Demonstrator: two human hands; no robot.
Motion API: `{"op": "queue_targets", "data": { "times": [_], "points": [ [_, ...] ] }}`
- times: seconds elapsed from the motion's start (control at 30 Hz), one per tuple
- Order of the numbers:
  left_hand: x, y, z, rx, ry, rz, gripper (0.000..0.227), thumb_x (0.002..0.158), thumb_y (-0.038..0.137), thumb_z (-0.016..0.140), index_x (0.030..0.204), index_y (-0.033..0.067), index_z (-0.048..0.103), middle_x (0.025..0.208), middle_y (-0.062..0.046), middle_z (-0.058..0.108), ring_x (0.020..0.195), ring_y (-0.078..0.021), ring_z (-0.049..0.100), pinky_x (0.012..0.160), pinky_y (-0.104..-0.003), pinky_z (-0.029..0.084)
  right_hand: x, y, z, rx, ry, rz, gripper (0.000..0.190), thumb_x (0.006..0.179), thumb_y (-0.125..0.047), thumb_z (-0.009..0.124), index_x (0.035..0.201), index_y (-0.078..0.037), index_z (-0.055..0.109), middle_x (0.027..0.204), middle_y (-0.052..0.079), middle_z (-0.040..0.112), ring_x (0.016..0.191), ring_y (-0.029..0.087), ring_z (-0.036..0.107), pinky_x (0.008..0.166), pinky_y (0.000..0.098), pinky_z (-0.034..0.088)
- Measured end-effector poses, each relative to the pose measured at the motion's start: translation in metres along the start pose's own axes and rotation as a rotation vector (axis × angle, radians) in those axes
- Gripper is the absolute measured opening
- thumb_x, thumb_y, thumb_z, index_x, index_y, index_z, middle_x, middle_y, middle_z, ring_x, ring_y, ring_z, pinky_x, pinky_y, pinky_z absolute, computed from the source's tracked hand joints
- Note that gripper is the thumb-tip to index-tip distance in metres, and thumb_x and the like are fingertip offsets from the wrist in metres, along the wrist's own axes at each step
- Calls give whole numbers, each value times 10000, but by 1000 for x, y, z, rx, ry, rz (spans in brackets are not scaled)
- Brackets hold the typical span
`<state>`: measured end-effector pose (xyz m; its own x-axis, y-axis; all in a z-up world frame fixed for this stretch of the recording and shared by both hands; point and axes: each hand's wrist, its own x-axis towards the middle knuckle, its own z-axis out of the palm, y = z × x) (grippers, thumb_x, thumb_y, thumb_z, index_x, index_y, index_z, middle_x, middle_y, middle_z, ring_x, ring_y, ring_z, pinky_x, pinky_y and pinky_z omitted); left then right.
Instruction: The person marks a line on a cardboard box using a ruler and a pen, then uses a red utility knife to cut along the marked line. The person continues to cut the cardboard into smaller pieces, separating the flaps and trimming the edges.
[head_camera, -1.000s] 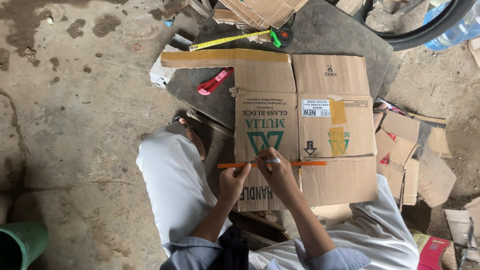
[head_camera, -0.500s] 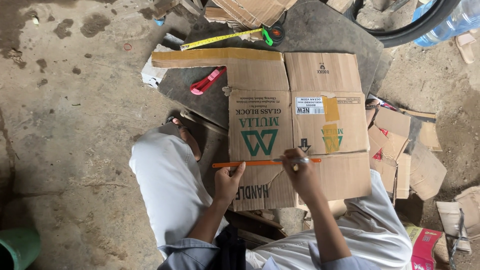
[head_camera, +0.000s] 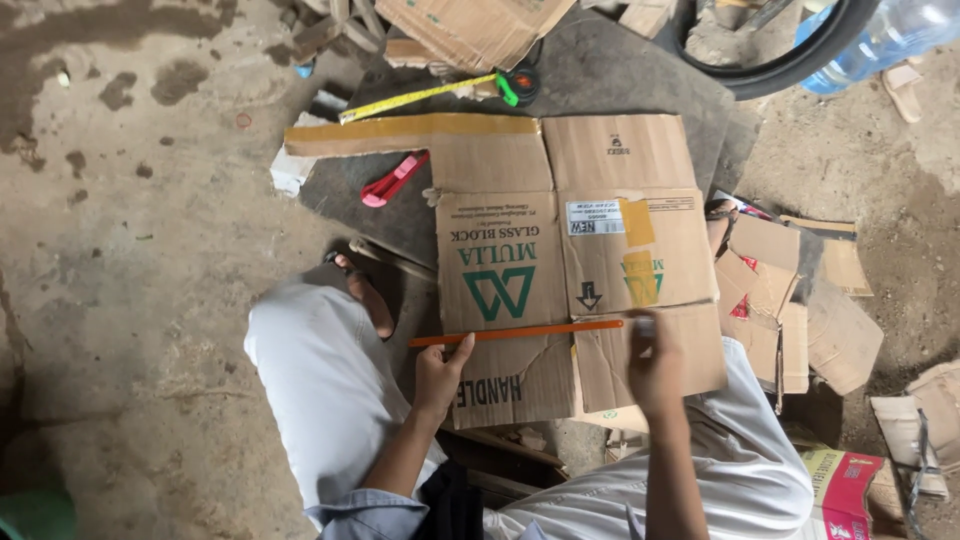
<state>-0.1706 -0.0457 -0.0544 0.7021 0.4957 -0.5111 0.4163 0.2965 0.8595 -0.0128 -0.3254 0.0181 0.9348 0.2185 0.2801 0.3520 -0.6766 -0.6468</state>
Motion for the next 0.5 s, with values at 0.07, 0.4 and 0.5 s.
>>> {"op": "queue_targets", "data": {
  "times": [0.07,0.4,0.5],
  "points": [
    [-8,12,-3,3,-105,-173,1040,962,572,724,1449,-238,290,1422,-409,388,1500,-413,267,1191,-500,322,3,-31,17,-167,-278,-74,223,884,-62,709,1096,-101,653,1111,185,635,937,502,670,753,546,579],
    [-15,19,-7,-459,19,309,903,782,343,778,1538,70,367,1518,-167,540,1405,-264,526,1064,-375,520,33,13,-16,-106,-202,98,169,886,-224,763,1019,-156,685,1020,40,731,912,250,695,762,367,514],
    [-16,38,1,131,445,544,663,915,401,677,1424,25,479,1428,-134,480,1258,-274,560,1005,-381,472,51,19,-36,-142,7,365,143,938,-358,735,938,-245,646,869,-5,740,763,198,699,657,355,477]
  ]
}}
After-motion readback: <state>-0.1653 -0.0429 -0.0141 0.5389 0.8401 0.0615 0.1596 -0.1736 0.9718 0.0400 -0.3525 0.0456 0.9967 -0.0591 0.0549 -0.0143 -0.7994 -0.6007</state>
